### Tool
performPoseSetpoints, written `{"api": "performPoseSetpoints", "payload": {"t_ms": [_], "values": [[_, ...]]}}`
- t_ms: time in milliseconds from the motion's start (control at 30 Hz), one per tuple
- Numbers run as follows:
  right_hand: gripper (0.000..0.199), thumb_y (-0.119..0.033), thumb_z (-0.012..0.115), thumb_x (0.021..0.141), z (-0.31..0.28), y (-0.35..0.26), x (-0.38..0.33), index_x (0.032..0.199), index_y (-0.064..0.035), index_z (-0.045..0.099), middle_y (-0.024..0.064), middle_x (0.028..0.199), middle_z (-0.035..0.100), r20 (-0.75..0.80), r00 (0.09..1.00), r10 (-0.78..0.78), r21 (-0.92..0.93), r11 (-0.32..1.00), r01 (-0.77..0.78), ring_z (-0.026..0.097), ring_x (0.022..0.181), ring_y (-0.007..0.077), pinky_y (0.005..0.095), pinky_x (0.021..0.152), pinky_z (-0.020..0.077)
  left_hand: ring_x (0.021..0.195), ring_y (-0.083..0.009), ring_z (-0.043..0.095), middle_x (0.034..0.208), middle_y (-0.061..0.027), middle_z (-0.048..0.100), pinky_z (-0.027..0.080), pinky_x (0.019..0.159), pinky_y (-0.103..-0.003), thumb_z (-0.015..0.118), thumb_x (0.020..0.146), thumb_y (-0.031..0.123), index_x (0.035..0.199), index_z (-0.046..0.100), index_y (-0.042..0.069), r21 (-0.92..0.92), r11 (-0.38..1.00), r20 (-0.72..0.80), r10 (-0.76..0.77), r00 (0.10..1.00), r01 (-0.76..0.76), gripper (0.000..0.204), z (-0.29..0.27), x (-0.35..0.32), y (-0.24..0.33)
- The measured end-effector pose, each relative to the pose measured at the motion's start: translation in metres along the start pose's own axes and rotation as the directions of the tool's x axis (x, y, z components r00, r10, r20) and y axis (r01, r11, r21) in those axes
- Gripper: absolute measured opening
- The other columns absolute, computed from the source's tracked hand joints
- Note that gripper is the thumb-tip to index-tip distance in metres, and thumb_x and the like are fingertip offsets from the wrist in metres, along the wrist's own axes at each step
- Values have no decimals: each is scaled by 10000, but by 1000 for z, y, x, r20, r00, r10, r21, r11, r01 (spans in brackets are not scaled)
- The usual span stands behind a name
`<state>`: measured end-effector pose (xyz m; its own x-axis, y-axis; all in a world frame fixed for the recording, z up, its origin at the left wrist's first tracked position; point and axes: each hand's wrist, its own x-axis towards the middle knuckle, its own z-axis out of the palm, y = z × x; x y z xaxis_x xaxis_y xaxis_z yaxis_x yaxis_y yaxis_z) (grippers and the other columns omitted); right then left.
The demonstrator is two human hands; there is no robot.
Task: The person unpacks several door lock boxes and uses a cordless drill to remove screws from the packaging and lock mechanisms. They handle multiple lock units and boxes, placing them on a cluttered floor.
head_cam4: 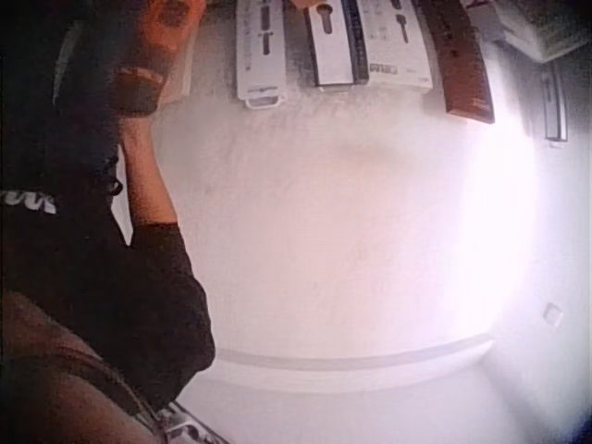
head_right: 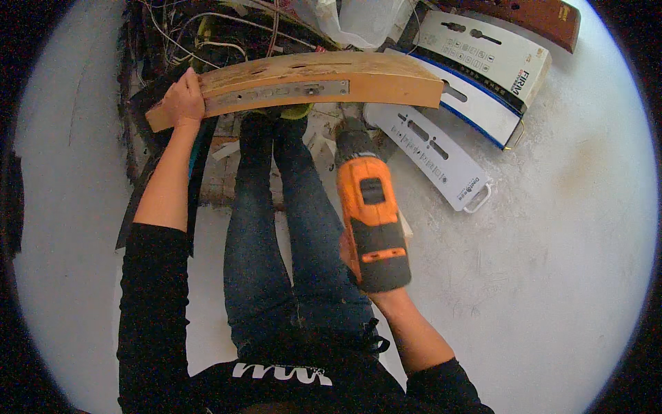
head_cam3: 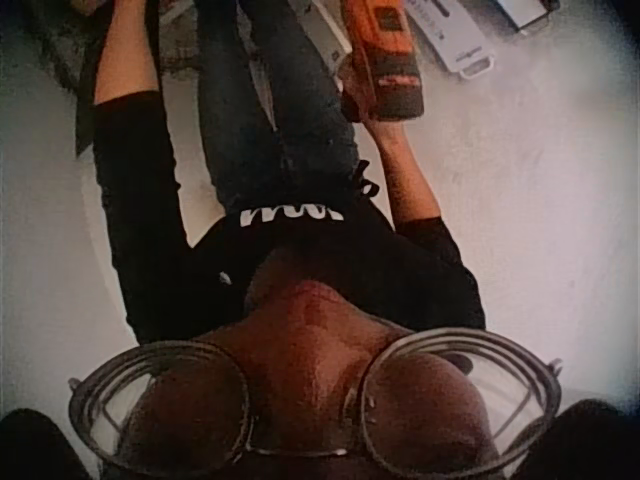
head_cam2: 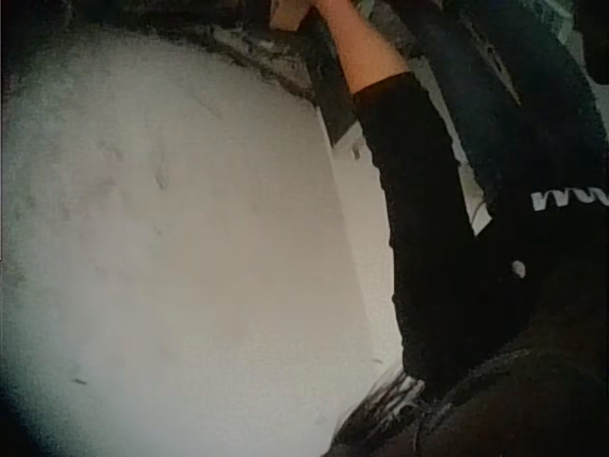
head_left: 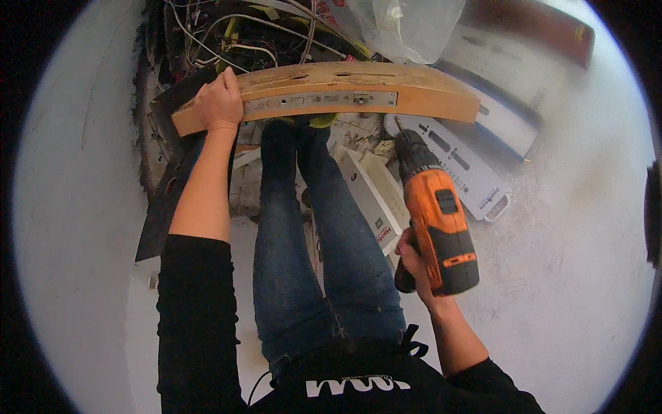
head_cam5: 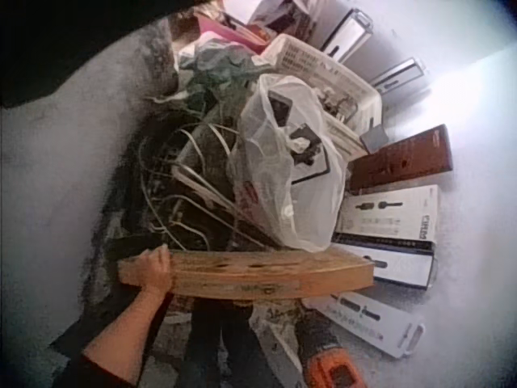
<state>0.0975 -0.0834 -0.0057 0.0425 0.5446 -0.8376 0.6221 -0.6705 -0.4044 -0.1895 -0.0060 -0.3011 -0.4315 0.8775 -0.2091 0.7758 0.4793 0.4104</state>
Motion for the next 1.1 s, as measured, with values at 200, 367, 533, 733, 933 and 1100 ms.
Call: {"api": "performPoseSetpoints", "payload": {"t_ms": [200,367,533,733,933,1100], "values": [[109,-141,543,827,17,-12,23,854,-38,519,22,750,516,-154,985,-76,178,979,103,510,708,130,260,655,413,683,-354,581,720,-168,624,458,634,-454,353,891,371,804,676,112,8,1000,-6,7,1000,-7,423,4,1,-2],[142,-161,561,817,26,1,30,866,-34,524,26,748,518,-168,978,-121,-36,993,117,522,717,133,268,655,422,690,-351,591,724,-160,627,458,622,-447,352,885,368,780,673,114,21,1000,-14,-21,1000,21,423,6,-2,-4],[137,-155,564,804,48,0,33,843,-30,522,34,724,515,-307,952,12,169,985,42,525,696,134,272,653,431,698,-349,595,732,-152,632,460,627,-443,353,881,366,788,674,112,13,1000,18,10,1000,-11,419,7,-3,0],[111,-124,544,807,54,-6,43,836,-21,513,40,725,520,-300,954,-22,128,990,63,522,681,133,270,652,432,694,-339,599,737,-144,637,463,632,-440,363,878,355,773,672,110,21,1000,-2,17,1000,-17,408,3,-5,4],[199,-106,542,809,56,-15,46,976,-4,505,47,727,524,-333,943,-23,112,992,63,527,679,133,272,642,439,679,-337,595,722,-141,635,464,616,-438,376,873,348,778,676,111,63,998,1,15,1000,-15,394,5,-5,4],[423,-108,574,770,55,-48,57,1148,18,432,60,733,533,-267,944,194,596,803,3,545,652,151,277,617,459,645,-329,589,689,-146,626,462,585,-441,396,864,332,743,676,120,88,994,-74,68,995,-62,372,11,-4,4]]}}
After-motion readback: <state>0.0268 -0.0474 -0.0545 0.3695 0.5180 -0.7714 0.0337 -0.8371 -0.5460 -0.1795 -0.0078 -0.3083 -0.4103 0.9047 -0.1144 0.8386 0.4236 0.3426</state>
